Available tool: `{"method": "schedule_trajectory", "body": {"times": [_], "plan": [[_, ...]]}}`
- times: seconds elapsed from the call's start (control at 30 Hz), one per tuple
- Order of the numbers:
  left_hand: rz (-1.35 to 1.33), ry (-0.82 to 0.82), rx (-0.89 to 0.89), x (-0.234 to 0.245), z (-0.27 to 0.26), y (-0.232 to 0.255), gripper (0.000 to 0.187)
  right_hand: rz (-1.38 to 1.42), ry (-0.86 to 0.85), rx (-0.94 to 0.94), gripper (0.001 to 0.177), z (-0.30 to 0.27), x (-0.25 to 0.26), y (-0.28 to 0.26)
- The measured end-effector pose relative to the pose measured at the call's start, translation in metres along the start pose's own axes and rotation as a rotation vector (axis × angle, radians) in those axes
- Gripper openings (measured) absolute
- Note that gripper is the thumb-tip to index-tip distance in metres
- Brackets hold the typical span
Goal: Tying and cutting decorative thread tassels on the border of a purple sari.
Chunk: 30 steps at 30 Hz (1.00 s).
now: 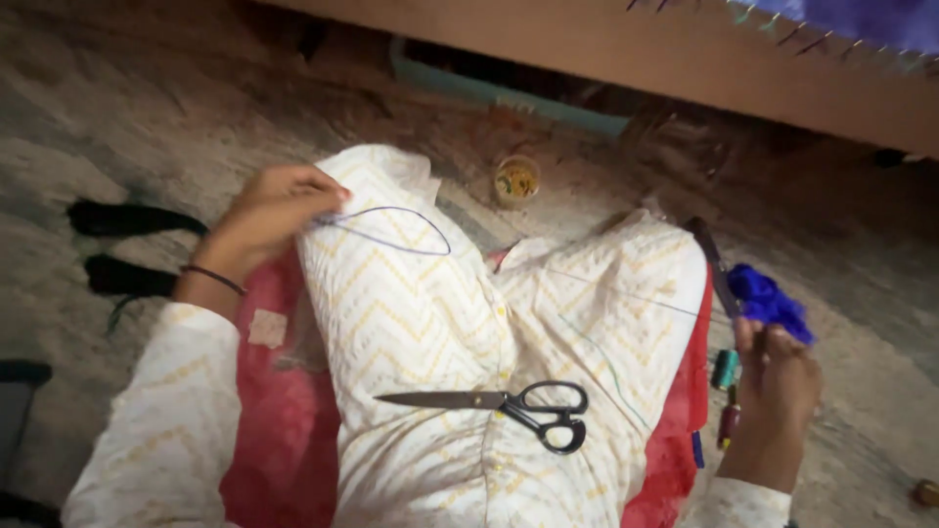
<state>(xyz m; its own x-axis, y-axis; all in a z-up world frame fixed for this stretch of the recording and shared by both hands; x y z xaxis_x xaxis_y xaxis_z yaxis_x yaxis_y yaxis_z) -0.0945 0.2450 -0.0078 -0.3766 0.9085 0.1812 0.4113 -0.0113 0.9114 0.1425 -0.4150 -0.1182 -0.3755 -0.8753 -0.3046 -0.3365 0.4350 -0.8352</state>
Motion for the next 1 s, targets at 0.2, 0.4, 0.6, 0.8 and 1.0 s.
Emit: {"method": "schedule_trajectory", "body": {"times": [0.2, 0.4, 0.6, 0.8, 1.0], "plan": [[0.487, 0.501, -0.234, 0.026, -0.038, 0.055, 0.017, -0.941, 0.027, 0.358, 0.015, -0.055, -0.004, 0.004], [0.725, 0.257, -0.718, -0.083, -0.036, 0.106, 0.018, -1.288, -0.267, 0.870, 0.013, -0.165, -0.120, -0.006], [0.629, -0.030, -0.654, -0.216, -0.032, 0.076, 0.034, -1.474, -0.633, 0.812, 0.006, -0.201, -0.170, 0.044], [-0.045, -0.288, -0.543, -0.309, -0.057, 0.073, 0.024, -0.888, -0.676, 0.163, 0.014, -0.174, -0.163, 0.047], [0.002, -0.101, -0.214, -0.271, -0.004, 0.025, 0.022, -1.025, -0.834, 0.128, 0.016, -0.154, -0.177, 0.035]]}}
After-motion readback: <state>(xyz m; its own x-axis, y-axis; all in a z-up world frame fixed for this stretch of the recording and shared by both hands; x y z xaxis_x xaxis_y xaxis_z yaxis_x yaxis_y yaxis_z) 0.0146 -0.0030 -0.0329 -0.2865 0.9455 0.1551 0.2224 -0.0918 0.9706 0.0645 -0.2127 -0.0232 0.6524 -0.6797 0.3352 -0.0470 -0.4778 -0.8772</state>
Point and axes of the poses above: each hand's wrist, its own z-axis towards the middle knuckle, its own x-axis out of the back of the hand, y = z × x, the point moved 9 cm from there along z, towards the middle knuckle, and after that the axes turned 2 degrees about -z, right-handed, at the moved point
